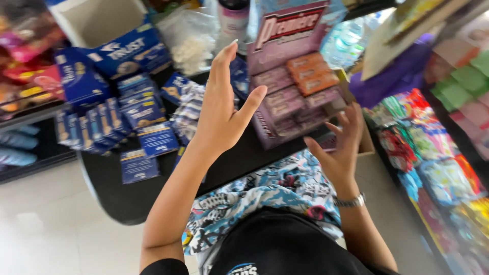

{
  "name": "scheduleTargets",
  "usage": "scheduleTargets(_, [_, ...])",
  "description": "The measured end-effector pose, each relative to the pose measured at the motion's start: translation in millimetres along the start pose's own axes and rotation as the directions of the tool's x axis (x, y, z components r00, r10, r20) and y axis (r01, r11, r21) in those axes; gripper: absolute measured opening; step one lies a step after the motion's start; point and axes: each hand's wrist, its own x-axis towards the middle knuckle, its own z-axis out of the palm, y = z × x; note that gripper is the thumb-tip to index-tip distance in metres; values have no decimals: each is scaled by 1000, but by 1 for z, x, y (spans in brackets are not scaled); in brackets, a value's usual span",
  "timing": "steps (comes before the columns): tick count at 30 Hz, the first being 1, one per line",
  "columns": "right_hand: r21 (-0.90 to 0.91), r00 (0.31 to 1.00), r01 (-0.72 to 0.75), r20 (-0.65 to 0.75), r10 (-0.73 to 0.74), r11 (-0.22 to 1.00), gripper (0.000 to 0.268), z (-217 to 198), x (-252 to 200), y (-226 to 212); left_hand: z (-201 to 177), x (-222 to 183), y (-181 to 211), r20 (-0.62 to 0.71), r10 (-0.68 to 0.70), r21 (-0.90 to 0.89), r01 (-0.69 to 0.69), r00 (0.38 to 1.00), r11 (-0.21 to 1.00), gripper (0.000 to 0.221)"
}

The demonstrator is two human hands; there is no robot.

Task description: The person wipes the exterior of several small boxes with a cloth. They handle boxes labeled 'Premiere' and 'TRUST', opening one 'TRUST' box to reveal smaller packets inside before wiping the box again. The person repeatedly wipes the boxes and places them on a table.

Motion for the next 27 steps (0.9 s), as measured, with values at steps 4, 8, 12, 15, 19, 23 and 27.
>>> scheduleTargets(4, [-24, 999, 46, -12, -46, 999, 136, 20, -8, -46, -40, -3, -15, 20, 0, 151, -3, 1000, 989, 63])
scheduleTargets(8, [-275, 992, 116, -8, -123, 954, 156, 45, -4, -55, -64, -7, -37, 48, -63, 270, 48, 997, 962, 52])
scheduleTargets(12, [-345, 982, 173, -8, -187, 923, 162, 60, 6, -45, -64, -19, -73, 107, -9, 383, -33, 994, 923, 47])
scheduleTargets(15, [-327, 984, 146, -46, -170, 934, 159, 55, 5, -34, -59, -22, -68, 154, -23, 359, -34, 988, 933, 48])
scheduleTargets(19, [-303, 976, 161, -92, -197, 939, 158, 43, 3, -21, -44, -30, -81, 152, 27, 374, -82, 988, 924, 50])
scheduleTargets(23, [-290, 963, 162, -160, -215, 943, 157, 30, 8, -23, -41, -38, -82, 146, 43, 432, -102, 988, 896, 48])
scheduleTargets(27, [-217, 957, 151, -213, -197, 964, 152, 8, 19, -15, -39, -42, -83, 151, 51, 443, -114, 987, 889, 47])
